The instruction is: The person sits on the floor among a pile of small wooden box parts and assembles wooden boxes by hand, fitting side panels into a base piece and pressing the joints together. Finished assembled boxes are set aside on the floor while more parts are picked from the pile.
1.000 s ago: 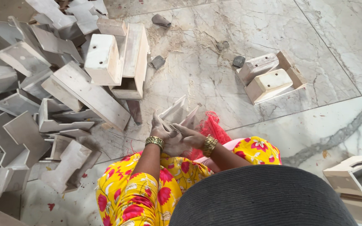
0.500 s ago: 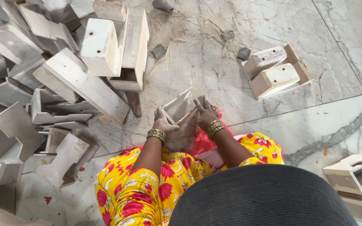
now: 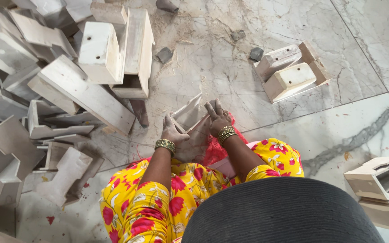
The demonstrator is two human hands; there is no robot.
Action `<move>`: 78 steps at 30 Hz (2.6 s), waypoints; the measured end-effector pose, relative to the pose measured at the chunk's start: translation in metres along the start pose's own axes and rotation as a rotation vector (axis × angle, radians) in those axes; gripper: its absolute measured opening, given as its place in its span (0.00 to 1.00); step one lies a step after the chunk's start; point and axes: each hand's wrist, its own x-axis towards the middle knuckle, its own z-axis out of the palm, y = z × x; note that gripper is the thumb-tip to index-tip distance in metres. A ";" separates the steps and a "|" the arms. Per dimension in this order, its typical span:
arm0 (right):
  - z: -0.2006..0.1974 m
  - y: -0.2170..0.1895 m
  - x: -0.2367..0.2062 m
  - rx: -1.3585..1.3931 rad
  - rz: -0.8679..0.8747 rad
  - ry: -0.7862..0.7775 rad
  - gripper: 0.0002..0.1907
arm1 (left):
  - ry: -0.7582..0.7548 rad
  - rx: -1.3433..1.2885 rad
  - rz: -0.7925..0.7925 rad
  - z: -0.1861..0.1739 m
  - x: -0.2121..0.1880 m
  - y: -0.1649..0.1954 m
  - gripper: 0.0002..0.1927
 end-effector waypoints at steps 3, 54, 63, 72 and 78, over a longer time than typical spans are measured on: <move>0.005 -0.006 -0.006 0.030 0.089 -0.117 0.53 | 0.007 -0.002 0.029 -0.004 -0.003 -0.002 0.68; 0.030 0.015 -0.007 -0.311 -0.241 -0.152 0.43 | -0.002 -0.110 0.133 0.004 -0.005 0.005 0.77; 0.012 0.033 0.001 -0.131 0.113 -0.058 0.41 | -0.015 -0.034 0.144 0.005 0.001 0.007 0.68; 0.006 0.023 -0.006 -0.193 0.070 -0.056 0.39 | -0.048 0.043 0.037 -0.003 -0.011 0.017 0.70; 0.026 0.003 -0.021 -0.145 -0.043 -0.184 0.47 | -0.055 -0.004 0.009 -0.003 -0.004 0.014 0.70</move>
